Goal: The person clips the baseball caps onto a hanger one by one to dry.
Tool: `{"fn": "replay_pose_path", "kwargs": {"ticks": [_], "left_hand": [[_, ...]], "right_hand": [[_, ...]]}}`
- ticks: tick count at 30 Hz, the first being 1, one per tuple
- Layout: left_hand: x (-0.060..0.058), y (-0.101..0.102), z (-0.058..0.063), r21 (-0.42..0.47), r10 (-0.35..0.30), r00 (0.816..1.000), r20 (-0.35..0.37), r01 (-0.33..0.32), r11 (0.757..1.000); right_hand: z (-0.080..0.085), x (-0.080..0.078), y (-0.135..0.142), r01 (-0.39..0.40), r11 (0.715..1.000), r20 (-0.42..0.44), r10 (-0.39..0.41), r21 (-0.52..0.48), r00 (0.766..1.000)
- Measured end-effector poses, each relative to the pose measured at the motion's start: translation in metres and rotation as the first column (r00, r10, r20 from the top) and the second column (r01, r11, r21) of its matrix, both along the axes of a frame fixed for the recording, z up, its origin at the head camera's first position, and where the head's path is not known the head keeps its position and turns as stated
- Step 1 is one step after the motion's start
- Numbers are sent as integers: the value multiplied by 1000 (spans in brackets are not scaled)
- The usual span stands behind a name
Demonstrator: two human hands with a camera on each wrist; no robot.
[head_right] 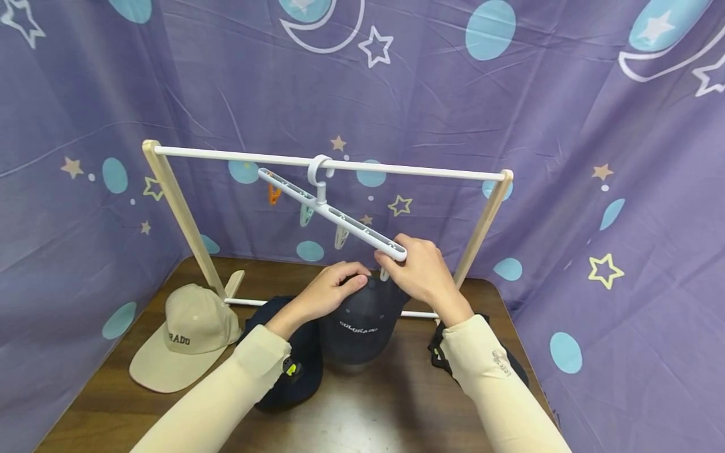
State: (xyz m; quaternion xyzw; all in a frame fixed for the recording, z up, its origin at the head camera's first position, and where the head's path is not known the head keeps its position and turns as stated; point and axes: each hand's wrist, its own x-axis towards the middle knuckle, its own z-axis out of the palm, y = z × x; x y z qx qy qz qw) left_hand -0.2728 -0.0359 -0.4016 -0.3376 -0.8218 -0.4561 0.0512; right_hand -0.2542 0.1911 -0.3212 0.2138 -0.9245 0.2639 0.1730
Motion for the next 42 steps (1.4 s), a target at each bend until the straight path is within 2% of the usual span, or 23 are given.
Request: {"fn": "replay_pose_path", "kwargs": {"ticks": [10,22,29,39,42], "left_hand": [[-1,1,-1,-46,-15,999,-41,13,999],[0,0,2,-70,-33,994,-108,26,997],[-3,1,0,-107,-24,989,-143,9,994],[-3,2,1,-65,10,992,-123,-19,998],[-4,3,1,-38,9,996,-94,-13,999]], "right_hand": [[-1,4,0,-17,998,24,19,-61,1000],[-3,4,-3,-75,995,-94,69,-64,993],[-2,6,-3,-92,995,-108,87,-45,990],[0,6,-2,-94,995,-82,92,-24,992],[0,6,-2,-92,995,-74,90,-22,993]]}}
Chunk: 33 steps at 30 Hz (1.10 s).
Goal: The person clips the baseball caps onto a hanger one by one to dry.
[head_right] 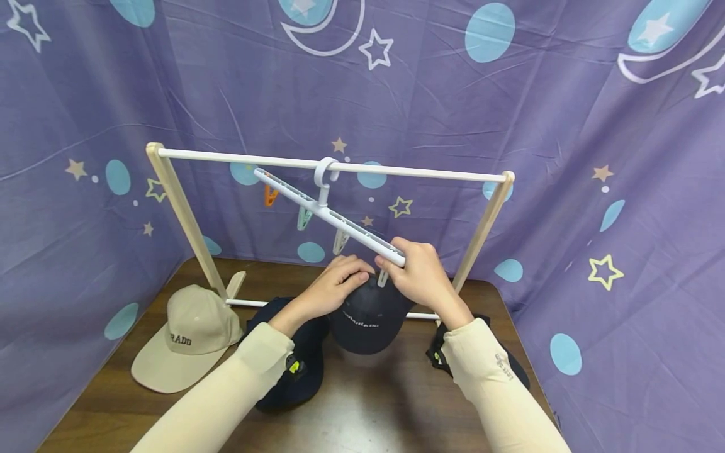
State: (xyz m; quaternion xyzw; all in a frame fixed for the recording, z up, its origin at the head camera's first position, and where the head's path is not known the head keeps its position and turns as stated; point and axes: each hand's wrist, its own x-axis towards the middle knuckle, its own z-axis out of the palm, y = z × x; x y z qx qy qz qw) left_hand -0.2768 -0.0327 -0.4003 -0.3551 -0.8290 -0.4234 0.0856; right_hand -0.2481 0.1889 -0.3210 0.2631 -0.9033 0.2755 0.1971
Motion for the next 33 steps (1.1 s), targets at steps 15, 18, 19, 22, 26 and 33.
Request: {"fn": "replay_pose_path", "kwargs": {"ticks": [15,18,19,22,26,33], "left_hand": [[-1,10,-7,157,-27,988,153,3,988],[0,12,-8,173,-33,984,173,3,985],[1,12,-8,181,-37,983,180,4,984],[2,12,-8,194,-54,979,197,15,981],[3,13,-8,181,-54,981,186,19,983],[3,12,-10,144,-27,989,148,6,990]], "right_hand": [[-1,0,3,7,1000,42,-7,-7,999],[-2,-1,3,7,1000,48,-7,-5,999],[-2,0,3,8,1000,51,-8,-5,999],[-2,0,3,10,1000,59,-10,-4,998],[-4,0,4,11,1000,80,-12,10,997],[-11,-2,5,30,1000,118,-30,3,993]]}}
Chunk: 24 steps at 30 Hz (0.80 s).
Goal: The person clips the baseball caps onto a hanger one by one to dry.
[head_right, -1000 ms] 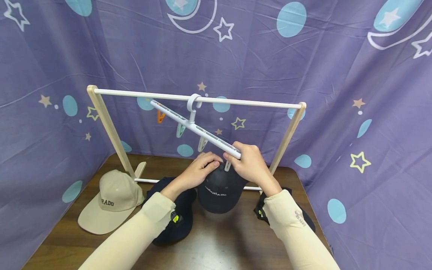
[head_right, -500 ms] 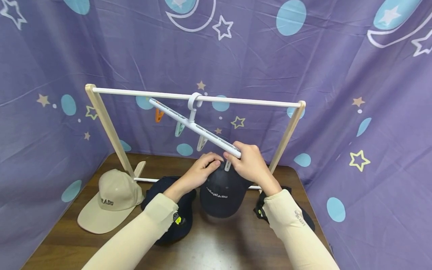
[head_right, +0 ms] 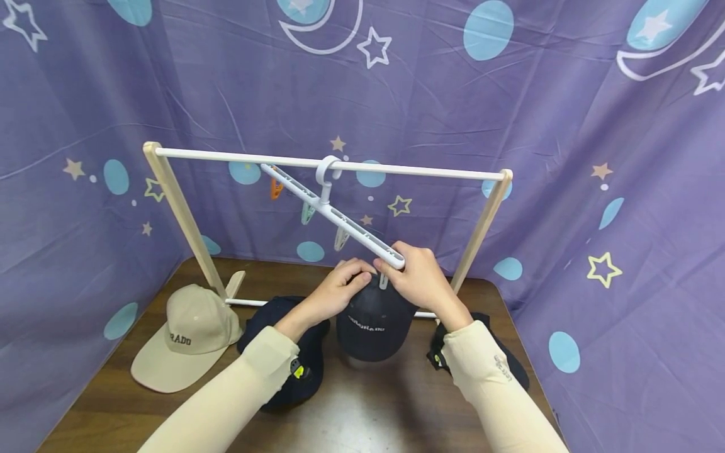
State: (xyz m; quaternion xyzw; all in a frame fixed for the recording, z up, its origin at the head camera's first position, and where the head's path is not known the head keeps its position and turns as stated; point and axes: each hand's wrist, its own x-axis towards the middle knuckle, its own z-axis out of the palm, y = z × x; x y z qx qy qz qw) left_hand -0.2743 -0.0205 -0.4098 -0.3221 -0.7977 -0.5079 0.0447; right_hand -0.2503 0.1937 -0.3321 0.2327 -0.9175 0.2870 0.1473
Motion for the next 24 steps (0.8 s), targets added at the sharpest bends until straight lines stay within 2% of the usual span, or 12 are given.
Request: {"fn": "replay_pose_path", "kwargs": {"ticks": [8,13,24], "left_hand": [[2,-2,1,-48,24,1000,18,-23,999],[2,-2,-1,-77,33,999,-3,-33,996],[2,-6,-6,-71,55,998,-24,-57,996]], "right_hand": [[-4,-2,1,12,1000,13,-12,-17,1000],[-7,-2,4,8,1000,28,-7,-6,1000],[-15,0,10,-95,995,113,97,-18,989]]}}
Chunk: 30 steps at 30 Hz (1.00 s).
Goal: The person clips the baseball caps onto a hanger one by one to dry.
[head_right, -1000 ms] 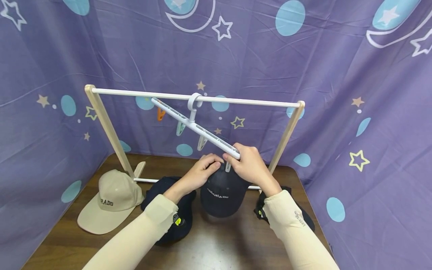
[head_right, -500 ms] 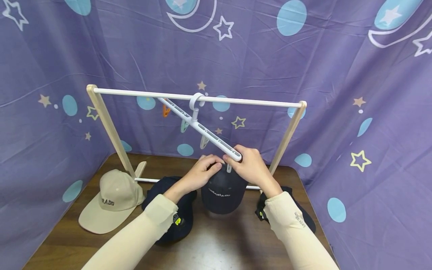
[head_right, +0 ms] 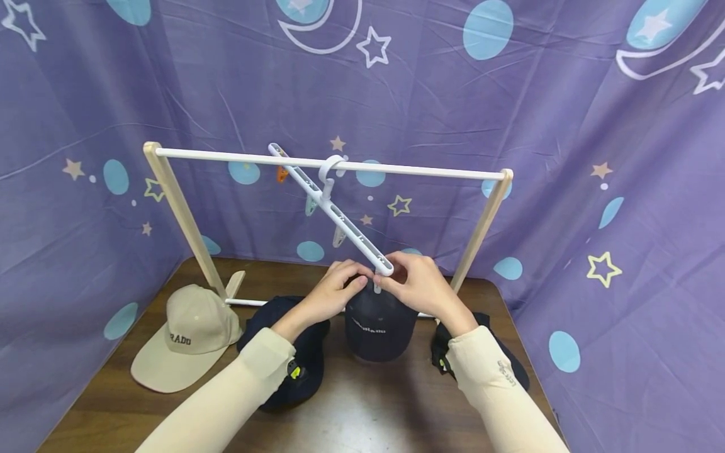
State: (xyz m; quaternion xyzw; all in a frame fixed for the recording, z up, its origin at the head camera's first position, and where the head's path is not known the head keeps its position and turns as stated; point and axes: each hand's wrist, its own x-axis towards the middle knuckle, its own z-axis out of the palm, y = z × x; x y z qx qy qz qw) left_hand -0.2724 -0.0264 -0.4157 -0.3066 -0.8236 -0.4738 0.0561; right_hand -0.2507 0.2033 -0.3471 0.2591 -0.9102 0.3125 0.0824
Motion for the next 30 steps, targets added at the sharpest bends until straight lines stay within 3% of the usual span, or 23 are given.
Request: {"fn": "replay_pose_path", "kwargs": {"ticks": [16,30], "left_hand": [[-3,-8,-11,-28,31,999,11,-31,999],[-4,-22,-12,-55,67,998,7,-66,996]], "right_hand": [[-5,1,4,-33,999,0,33,1,999],[-17,4,14,20,999,-12,-21,-28,1000]]}}
